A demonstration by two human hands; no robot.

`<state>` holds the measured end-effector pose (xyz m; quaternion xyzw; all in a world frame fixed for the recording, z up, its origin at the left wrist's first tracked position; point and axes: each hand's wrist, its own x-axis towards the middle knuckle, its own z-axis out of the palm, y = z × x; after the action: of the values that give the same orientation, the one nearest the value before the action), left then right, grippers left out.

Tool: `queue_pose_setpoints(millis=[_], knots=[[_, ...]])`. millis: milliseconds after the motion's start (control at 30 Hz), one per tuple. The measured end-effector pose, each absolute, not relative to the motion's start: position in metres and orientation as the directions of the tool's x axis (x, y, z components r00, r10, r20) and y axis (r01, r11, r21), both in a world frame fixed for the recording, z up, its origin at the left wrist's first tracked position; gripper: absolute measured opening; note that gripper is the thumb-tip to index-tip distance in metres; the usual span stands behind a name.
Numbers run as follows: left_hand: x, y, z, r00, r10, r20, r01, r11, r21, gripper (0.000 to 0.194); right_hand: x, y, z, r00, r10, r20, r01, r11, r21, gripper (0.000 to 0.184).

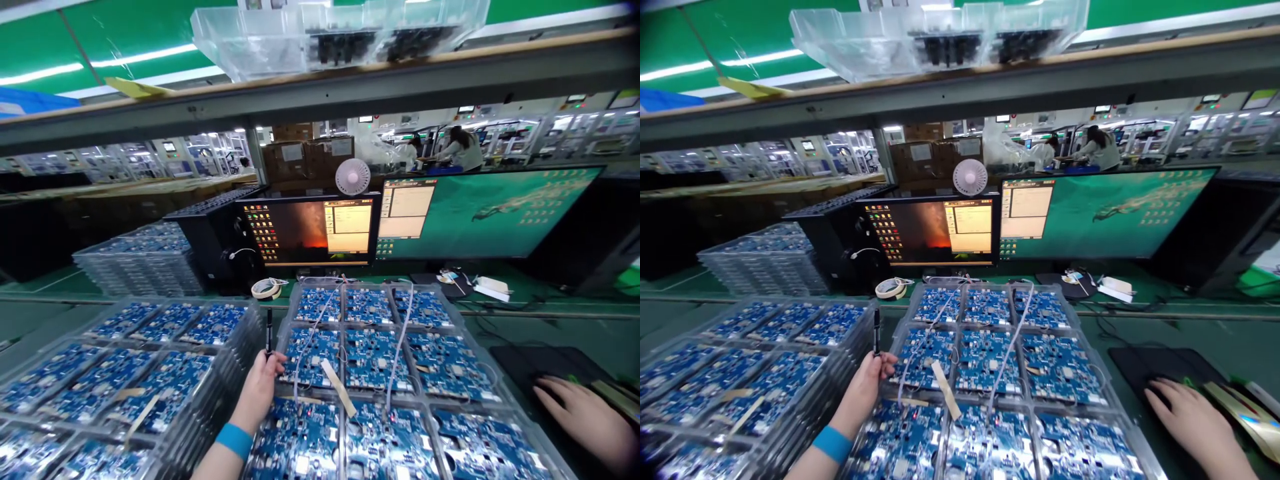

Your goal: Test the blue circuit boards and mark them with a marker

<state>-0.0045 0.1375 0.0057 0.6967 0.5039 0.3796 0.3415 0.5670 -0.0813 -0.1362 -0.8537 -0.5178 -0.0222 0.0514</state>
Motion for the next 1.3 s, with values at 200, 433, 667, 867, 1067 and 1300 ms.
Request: queue_pose_setpoints(millis=[200, 433, 667, 867, 1067, 1300], knots=[[-0.006, 0.138, 0.007, 0.229, 0.958, 0.174, 0.452, -0.263, 0.852, 0.045, 0.561, -0.081, -0.123, 0.470, 0.882, 0.033, 0.880, -0.466, -0.090, 0.057], [-0.006, 0.138, 0.006, 0.220, 0.962, 0.163, 0.426, -0.245, 0.871, 0.045, 0.550, -0.078, -0.087, 0.491, 0.871, 0.025, 0.859, -0.480, -0.177, 0.054], [-0.005, 0.137, 0.007, 0.216, 0.963, 0.159, 0.345, -0.228, 0.910, 0.043, 0.498, -0.067, -0.016, 0.500, 0.826, 0.261, 0.846, -0.402, -0.350, 0.039], [0.000, 0.127, 0.032, 0.220, 0.957, 0.190, 0.228, -0.240, 0.943, 0.043, 0.387, -0.066, 0.055, 0.240, 0.941, 0.238, 0.863, -0.094, -0.496, 0.038], [0.046, 0.066, 0.075, 0.679, 0.717, 0.158, 0.202, -0.389, 0.899, 0.060, 0.271, -0.060, 0.063, 0.011, 0.999, 0.046, 0.561, 0.032, -0.827, 0.032], [0.084, 0.022, 0.071, 0.961, 0.265, 0.079, 0.122, -0.664, 0.737, 0.076, 0.230, -0.056, 0.053, 0.027, 0.997, 0.074, 0.410, 0.057, -0.910, 0.010]])
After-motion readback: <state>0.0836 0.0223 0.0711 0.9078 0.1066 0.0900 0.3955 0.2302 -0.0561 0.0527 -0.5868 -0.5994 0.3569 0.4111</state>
